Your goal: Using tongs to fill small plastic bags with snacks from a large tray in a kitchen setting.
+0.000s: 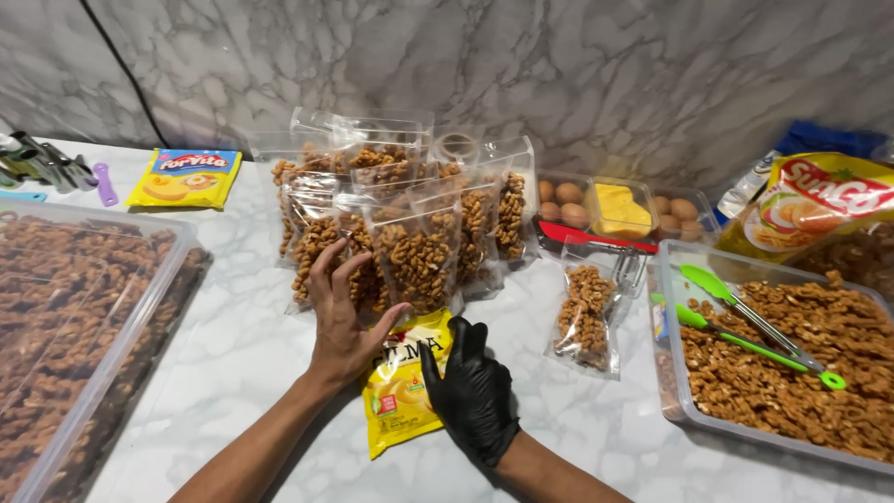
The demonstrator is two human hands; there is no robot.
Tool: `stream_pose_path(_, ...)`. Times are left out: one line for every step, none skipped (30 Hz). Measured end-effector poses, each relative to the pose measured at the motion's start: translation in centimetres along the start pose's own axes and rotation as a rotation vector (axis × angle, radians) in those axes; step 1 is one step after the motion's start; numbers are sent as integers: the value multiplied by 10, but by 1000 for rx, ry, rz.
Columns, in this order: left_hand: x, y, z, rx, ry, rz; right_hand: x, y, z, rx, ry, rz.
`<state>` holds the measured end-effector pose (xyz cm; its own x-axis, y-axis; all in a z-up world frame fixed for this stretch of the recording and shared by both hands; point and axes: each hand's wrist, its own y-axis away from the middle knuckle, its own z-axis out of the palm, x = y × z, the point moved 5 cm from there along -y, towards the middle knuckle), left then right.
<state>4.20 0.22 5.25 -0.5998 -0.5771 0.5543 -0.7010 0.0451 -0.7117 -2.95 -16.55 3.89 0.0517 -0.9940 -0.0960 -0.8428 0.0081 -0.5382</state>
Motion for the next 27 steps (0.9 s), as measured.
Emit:
stream_pose_path(1, 0, 0, -9, 14, 6, 1, 0, 1, 1, 11, 14)
stream_pose_path(3, 1, 1, -8, -16, 25, 0, -1, -1, 51, 77, -28)
stream_pose_path(5, 1, 1, -2, -46, 44, -2, -2, -2, 103, 144, -75)
stream_pose_path(7, 4, 2, -6, -33, 51, 6, 1, 2, 106, 156, -65)
stream_pose_path(8, 7, 3, -55, -48, 62, 9, 5, 4, 147, 118, -100)
stream_pose_path(9, 10, 4, -103, -64, 74, 13, 8, 7, 187, 81, -136)
stream_pose_path(10, 10, 6, -108, -60, 83, 22, -2, -7, 192, 85, -126)
stream_pose_path(10, 9, 6, -97, -63, 73, 32, -13, -22, 211, 30, -97)
stream_pose_path(9, 11, 4, -84, -73, 53, 40, -23, -37, 223, -31, -75)
stream_pose_path(9, 11, 3, -87, -75, 52, 58, -29, -38, 221, -34, -73)
stream_pose_path(10, 11, 2, -68, -82, 53, 77, -36, -43, 310, 95, -65)
stream_pose_path(11, 11, 1, -48, -89, 53, 95, -43, -49, 400, 223, -56)
stream_pose_path(9, 13, 1, -42, -91, 48, 116, -43, -36, 399, 221, -64)
stream_pose_path(7, 15, 3, -50, -86, 55, 144, -44, -20, 281, 323, 49)
stream_pose_path(5, 15, 5, -60, -83, 70, 171, -45, -3, 166, 421, 169)
stream_pose_path(5, 14, 5, -56, -86, 72, 179, -45, 4, 170, 417, 167)
stream_pose_path(4, 14, 5, -59, -84, 60, 188, -45, 13, 113, 394, 198)
stream_pose_path(3, 13, 6, -62, -83, 47, 197, -44, 22, 56, 370, 229)
stream_pose_path(3, 13, 5, -65, -83, 48, 199, -45, 23, 55, 370, 231)
stream_pose_path(3, 13, 4, -51, -81, 43, 202, -46, 26, 11, 338, 245)
stream_pose_path(3, 13, 4, -35, -79, 39, 204, -48, 29, -31, 307, 259)
stream_pose_path(4, 13, 3, -37, -79, 40, 203, -49, 25, -32, 307, 261)
stream_pose_path(4, 13, 2, -29, -77, 30, 204, -51, 22, -26, 180, 290)
stream_pose_path(4, 12, 2, -22, -74, 21, 204, -53, 19, -21, 52, 319)
stream_pose_path(6, 11, 1, -21, -75, 19, 203, -55, 15, -22, 53, 317)
stream_pose_path(8, 9, -1, -5, -72, 25, 205, -56, 12, -35, -44, 355)
stream_pose_path(10, 8, -3, 12, -69, 31, 206, -57, 9, -48, -140, 391)
